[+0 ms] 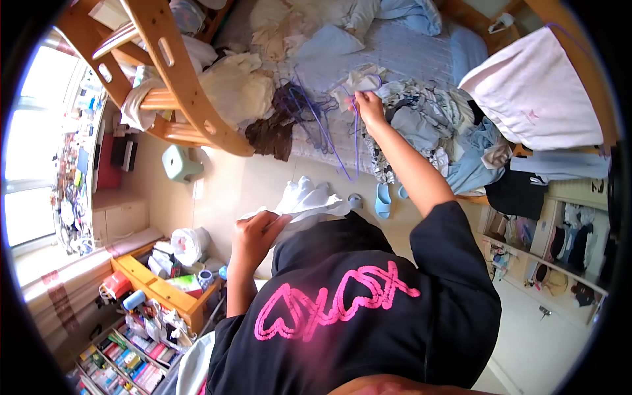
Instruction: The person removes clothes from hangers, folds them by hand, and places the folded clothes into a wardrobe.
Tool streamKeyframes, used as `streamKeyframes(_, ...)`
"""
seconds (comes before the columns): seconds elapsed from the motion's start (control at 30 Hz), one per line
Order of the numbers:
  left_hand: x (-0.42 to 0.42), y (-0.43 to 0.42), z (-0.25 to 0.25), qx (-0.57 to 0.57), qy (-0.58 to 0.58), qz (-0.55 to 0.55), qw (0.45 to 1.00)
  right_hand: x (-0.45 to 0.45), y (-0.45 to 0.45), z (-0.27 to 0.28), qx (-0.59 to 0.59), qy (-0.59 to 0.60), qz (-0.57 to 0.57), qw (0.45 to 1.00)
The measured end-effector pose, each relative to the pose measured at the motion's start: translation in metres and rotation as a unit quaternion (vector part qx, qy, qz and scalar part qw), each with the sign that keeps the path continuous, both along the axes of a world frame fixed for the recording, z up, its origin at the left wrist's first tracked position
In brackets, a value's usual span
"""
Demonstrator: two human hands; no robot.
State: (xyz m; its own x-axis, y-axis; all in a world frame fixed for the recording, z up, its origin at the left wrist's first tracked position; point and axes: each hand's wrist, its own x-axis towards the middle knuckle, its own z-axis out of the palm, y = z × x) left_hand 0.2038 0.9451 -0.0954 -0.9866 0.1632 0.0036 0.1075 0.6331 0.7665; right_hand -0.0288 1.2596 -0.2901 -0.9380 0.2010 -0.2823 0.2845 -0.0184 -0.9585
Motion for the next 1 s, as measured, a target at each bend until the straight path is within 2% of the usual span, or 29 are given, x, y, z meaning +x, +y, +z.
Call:
streamKeyframes(0.03,0.002,-0.002,0.002,0.001,0.003,-0.005,1.0,-0.018,-0.008,-0.015,0.044,0.017,0.012,0.999)
streamKeyframes(0.1,-0.002,-0.003,0.01,-0.029,0.026,-0.029,0.999,-0.06,-0.013,-0.057,0.065,-0.17,-0.004,0.983)
streamKeyframes(0.13,-0.005,-0.003,0.016,-0.04,0.037,-0.02,0.998,-0.07,-0.013,-0.076,-0.009,-0.208,-0.001,0.978)
streamKeyframes(0.17,-0.009,-0.003,0.021,-0.051,0.048,-0.013,0.997,-0.082,-0.012,-0.104,-0.022,-0.245,-0.001,0.969)
streamKeyframes(0.23,-0.018,-0.009,0.031,-0.064,0.076,0.029,0.995,-0.046,-0.043,-0.052,0.037,-0.126,0.227,0.965)
streamKeyframes(0.3,-0.026,-0.018,0.034,-0.042,0.081,0.077,0.993,0.009,-0.066,-0.006,-0.076,-0.029,0.416,0.906)
streamKeyframes(0.37,-0.035,-0.022,0.044,-0.041,0.1,0.069,0.992,0.067,-0.081,0.037,-0.293,-0.128,0.526,0.788)
streamKeyframes(0.43,-0.042,-0.027,0.051,-0.036,0.084,0.069,0.993,0.11,-0.087,0.072,-0.094,0.025,0.618,0.78)
streamKeyframes(0.5,-0.049,-0.031,0.055,-0.034,0.09,0.077,0.992,0.142,-0.089,0.077,-0.016,-0.005,0.564,0.825)
streamKeyframes(0.57,-0.053,-0.031,0.061,-0.016,0.088,0.103,0.991,0.15,-0.088,0.054,0.244,0.178,0.457,0.837)
streamKeyframes(0.63,-0.057,-0.034,0.065,-0.01,0.086,0.122,0.989,0.14,-0.076,0.034,0.235,0.17,0.435,0.852)
streamKeyframes(0.67,-0.059,-0.036,0.065,0.02,0.089,0.14,0.986,0.14,-0.072,0.032,0.242,0.203,0.401,0.86)
streamKeyframes(0.77,-0.062,-0.036,0.07,0.151,0.066,0.175,0.971,0.142,-0.073,0.069,0.267,0.284,0.318,0.864)
streamKeyframes(0.9,-0.064,-0.034,0.08,0.196,0.07,0.138,0.968,0.143,-0.092,0.08,0.286,0.355,0.249,0.855)
streamKeyframes(0.97,-0.063,-0.038,0.082,0.205,0.081,0.118,0.968,0.127,-0.094,0.064,0.242,0.382,0.246,0.857)
streamKeyframes(1.0,-0.065,-0.043,0.085,0.212,0.059,0.094,0.971,0.124,-0.097,0.067,0.16,0.336,0.189,0.909)
